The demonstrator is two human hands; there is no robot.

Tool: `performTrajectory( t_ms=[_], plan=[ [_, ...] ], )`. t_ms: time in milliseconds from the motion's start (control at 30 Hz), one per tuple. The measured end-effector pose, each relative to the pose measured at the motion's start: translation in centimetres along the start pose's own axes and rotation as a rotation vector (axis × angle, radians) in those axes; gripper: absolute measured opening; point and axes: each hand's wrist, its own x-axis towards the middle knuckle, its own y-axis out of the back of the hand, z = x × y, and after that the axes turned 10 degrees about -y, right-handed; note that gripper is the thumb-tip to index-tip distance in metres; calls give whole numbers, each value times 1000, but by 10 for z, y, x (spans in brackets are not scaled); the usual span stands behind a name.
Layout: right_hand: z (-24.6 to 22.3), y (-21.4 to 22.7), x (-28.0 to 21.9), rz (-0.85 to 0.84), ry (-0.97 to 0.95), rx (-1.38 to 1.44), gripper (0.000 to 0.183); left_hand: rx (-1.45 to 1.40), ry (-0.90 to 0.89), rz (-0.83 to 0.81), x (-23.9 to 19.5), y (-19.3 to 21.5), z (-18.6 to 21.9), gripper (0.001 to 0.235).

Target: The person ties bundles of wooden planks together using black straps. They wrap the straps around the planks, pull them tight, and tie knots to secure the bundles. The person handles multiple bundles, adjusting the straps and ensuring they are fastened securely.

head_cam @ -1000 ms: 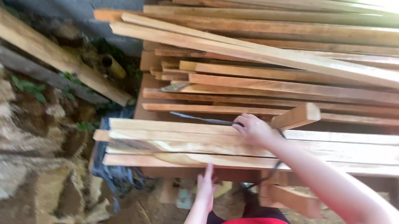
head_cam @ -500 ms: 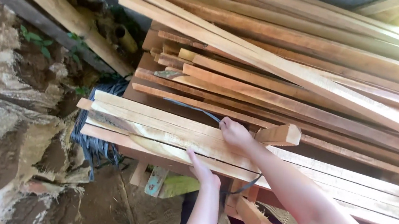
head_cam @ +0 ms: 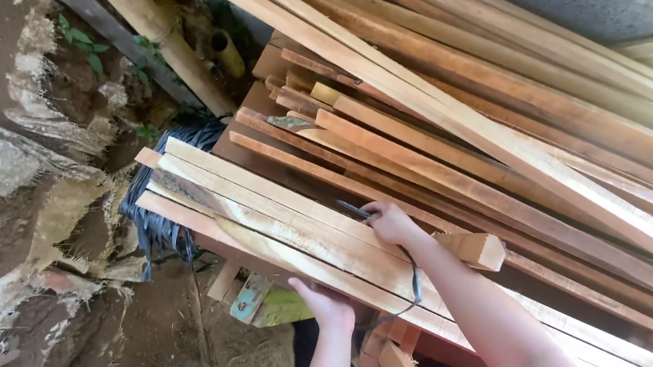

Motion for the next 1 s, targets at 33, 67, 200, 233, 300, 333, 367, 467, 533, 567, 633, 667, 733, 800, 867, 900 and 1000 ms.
performTrajectory(
  t_ms=[33,67,200,233,300,333,367,467,533,567,633,667,733,800,867,900,1000],
  plan=[
    [3,-7,-3,-2,-2,1,31,2,0,2,0,4,4,92],
    [3,-7,-3,-23,50,93,32,-15,27,23,4,2,5,92],
    [-1,-5,-13,-33,221,227,27,27,72,130,-5,-22,10,89],
    [-8,-2,-9,-33,232,227,27,22,64,122,2,-27,6,89],
    [-7,-2,-17,44,207,155,26,35,17,137,4,-24,-3,87],
    [2,-4,-8,41,201,151,26,34,21,143,3,-28,-4,87],
    [12,-6,2,43,224,87,22,9,-4,134,3,-31,-5,86],
    [-2,-5,-5,-21,100,-77,31,-17,-32,138,-4,-38,-2,85],
    [-16,-3,-9,-73,-48,-168,44,-10,-31,140,-5,-42,-1,86],
    [-16,-3,-6,-151,-138,-210,59,-14,-34,133,-5,-41,-3,86],
    [-39,0,-21,-235,-230,-252,75,-16,-38,131,-5,-38,-2,86],
    [-61,6,-38,-267,-325,-206,76,-29,-27,126,-5,-37,-2,86],
    [-80,12,-50,-298,-418,-163,77,-46,-19,120,-8,-44,3,86],
    [-69,8,-42,-325,-407,-161,78,-26,1,137,-16,-58,13,86],
    [-105,18,-67,-321,-481,-135,77,-16,-8,129,-15,-57,15,86],
    [-121,23,-81,-312,-558,-110,76,-6,-12,119,-16,-55,14,85],
    [-121,23,-84,-246,-564,34,79,-14,-4,97,-5,-46,6,87]
  ],
)
